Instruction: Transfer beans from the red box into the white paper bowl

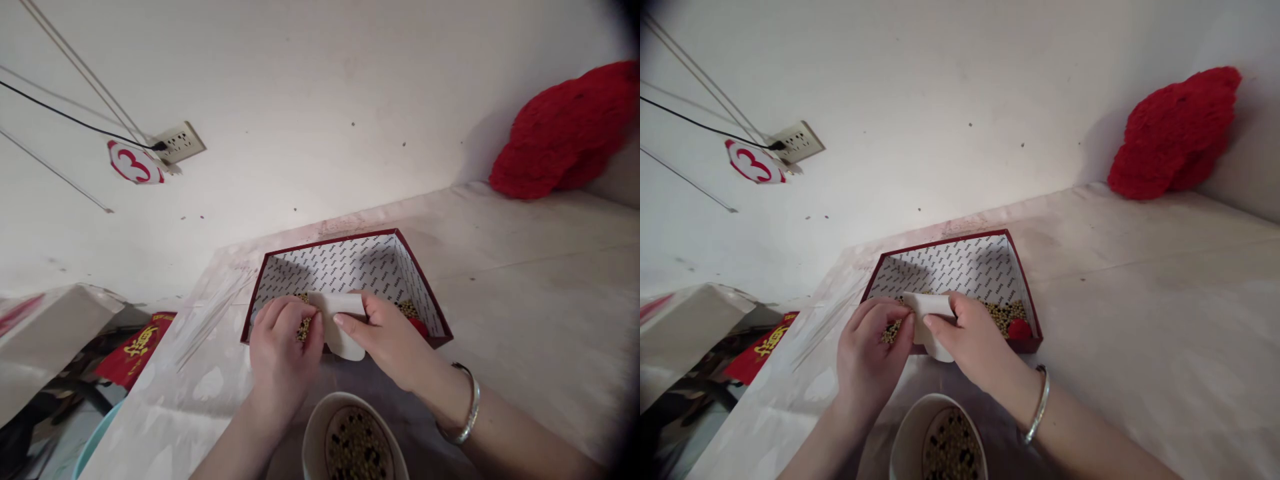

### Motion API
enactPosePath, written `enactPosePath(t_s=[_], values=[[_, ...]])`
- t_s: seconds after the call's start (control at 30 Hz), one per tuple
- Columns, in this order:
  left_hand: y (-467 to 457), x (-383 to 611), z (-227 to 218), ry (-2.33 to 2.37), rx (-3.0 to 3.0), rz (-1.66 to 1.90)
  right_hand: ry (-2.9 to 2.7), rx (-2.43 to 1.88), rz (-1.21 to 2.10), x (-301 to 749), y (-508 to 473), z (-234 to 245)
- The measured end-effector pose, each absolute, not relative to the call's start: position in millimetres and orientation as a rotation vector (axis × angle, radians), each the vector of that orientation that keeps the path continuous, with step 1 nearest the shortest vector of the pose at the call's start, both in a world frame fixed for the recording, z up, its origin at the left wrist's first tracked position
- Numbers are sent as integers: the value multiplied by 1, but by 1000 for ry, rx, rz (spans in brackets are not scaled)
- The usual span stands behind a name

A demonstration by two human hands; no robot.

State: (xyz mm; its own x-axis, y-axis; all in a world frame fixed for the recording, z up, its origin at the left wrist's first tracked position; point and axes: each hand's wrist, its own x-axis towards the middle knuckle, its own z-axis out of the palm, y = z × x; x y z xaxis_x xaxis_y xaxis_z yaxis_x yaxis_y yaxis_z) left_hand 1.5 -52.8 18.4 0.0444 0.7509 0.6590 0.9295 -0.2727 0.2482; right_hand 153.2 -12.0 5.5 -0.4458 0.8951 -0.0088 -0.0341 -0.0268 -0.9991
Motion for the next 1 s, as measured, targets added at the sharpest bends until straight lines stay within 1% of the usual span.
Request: enactPosePath(t_s=[0.2, 0.43, 0.67, 0.77, 0.87, 1.0], values=[[-60, -6, 13, -1804, -2074, -1096, -1504, -904, 1559, 155, -12, 3], [-62, -15, 16, -1868, -2063, -1063, -1495, -1007, 1468, 154, -14, 2], [-41, -35, 7, -2028, -2009, -664, -1372, -897, 1641, 152, -11, -2], [-36, -41, 3, -2036, -2069, -571, -1364, -865, 1654, 152, -10, -5], [-42, -37, 6, -1962, -2053, -709, -1355, -856, 1670, 152, -11, -5], [-58, -14, 17, -1570, -2105, -1006, -1376, -843, 1699, 153, -12, 1]])
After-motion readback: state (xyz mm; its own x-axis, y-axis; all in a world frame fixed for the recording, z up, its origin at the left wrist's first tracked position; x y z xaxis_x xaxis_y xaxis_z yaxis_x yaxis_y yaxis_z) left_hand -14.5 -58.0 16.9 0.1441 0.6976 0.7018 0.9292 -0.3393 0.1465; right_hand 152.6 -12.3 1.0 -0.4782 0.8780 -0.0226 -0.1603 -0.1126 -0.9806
